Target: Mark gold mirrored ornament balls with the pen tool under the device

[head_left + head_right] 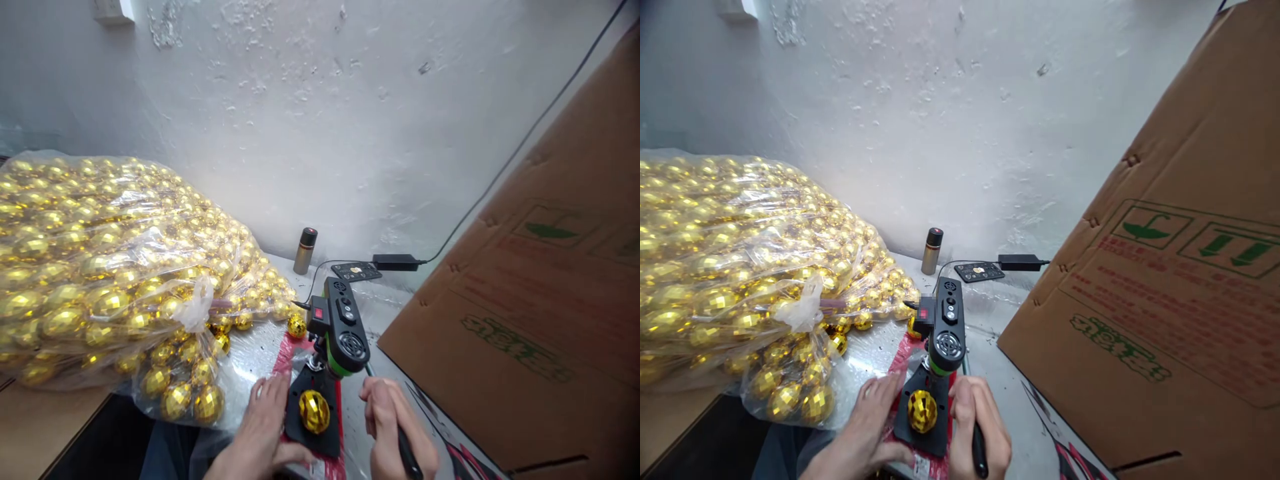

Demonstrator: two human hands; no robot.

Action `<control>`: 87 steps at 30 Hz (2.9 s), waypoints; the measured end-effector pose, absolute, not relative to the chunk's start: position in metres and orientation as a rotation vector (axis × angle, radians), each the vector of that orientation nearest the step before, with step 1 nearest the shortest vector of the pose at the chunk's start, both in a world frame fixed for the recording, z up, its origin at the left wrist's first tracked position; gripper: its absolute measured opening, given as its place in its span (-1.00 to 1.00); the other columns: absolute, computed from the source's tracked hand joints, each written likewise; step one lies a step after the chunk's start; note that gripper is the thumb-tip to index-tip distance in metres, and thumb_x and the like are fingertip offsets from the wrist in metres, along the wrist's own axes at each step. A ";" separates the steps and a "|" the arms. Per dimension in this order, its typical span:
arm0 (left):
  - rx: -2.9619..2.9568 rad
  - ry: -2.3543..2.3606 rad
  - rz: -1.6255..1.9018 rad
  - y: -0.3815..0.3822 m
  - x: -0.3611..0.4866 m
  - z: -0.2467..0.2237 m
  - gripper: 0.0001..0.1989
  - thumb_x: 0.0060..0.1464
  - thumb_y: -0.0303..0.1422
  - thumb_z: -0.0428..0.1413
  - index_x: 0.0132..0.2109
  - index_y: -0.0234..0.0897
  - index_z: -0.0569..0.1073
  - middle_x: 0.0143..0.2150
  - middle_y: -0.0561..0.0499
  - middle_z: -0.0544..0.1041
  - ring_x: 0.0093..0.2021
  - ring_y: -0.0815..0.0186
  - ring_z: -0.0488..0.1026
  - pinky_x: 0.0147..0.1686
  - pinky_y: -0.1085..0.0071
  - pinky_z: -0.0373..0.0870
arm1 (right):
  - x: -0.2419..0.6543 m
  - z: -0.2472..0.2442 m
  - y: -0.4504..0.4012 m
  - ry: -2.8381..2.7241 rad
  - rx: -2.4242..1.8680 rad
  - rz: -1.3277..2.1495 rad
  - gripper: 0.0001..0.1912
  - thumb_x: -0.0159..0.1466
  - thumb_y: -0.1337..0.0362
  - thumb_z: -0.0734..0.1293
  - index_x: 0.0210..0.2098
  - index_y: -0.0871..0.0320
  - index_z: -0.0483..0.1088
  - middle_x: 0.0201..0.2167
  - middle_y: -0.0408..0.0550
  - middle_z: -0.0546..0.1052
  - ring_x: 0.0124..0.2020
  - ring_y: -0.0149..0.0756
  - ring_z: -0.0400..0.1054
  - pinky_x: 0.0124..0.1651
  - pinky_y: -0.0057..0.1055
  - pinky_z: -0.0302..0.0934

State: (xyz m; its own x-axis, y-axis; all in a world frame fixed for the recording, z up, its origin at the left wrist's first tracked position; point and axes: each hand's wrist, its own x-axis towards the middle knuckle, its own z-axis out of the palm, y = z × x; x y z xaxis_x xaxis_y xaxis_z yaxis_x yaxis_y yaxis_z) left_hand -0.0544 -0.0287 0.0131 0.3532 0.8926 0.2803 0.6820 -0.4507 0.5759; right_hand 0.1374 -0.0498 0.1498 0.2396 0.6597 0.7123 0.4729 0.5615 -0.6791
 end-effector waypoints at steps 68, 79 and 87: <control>1.893 1.315 1.025 -0.012 -0.009 -0.005 -0.44 0.02 -0.27 0.33 0.19 -0.16 0.49 0.10 -0.16 0.61 0.08 -0.06 0.49 0.11 -0.03 0.41 | 0.126 0.101 -0.051 -1.386 -0.897 0.011 -0.70 0.43 0.46 0.13 -0.42 0.11 0.26 -0.45 -0.18 0.35 -0.46 -0.43 0.28 -0.42 -0.46 0.17; 1.865 1.317 1.009 -0.013 -0.009 0.000 -0.44 0.01 -0.28 0.33 0.19 -0.14 0.49 0.08 -0.16 0.61 0.08 -0.06 0.47 0.11 -0.02 0.41 | 0.121 0.096 -0.051 -1.325 -0.914 -0.033 -0.69 0.42 0.45 0.14 -0.45 0.11 0.23 -0.46 -0.20 0.36 -0.48 -0.45 0.27 -0.42 -0.46 0.15; 1.848 1.281 0.991 -0.013 -0.008 0.002 -0.43 0.01 -0.32 0.31 0.20 -0.18 0.47 0.09 -0.16 0.60 0.09 -0.05 0.46 0.14 -0.04 0.37 | 0.126 0.082 -0.048 -1.327 -0.887 -0.057 -0.70 0.40 0.45 0.14 -0.46 0.10 0.26 -0.49 -0.18 0.38 -0.49 -0.38 0.27 -0.36 -0.37 0.18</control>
State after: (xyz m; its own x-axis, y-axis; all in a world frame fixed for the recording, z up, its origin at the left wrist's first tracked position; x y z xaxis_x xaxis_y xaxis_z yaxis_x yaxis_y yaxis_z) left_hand -0.0077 -0.0130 0.0018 0.2290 0.9508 0.2088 0.4407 -0.2925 0.8487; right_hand 0.1257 -0.0477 0.0819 0.2905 0.4379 0.8508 0.5094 0.6819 -0.5249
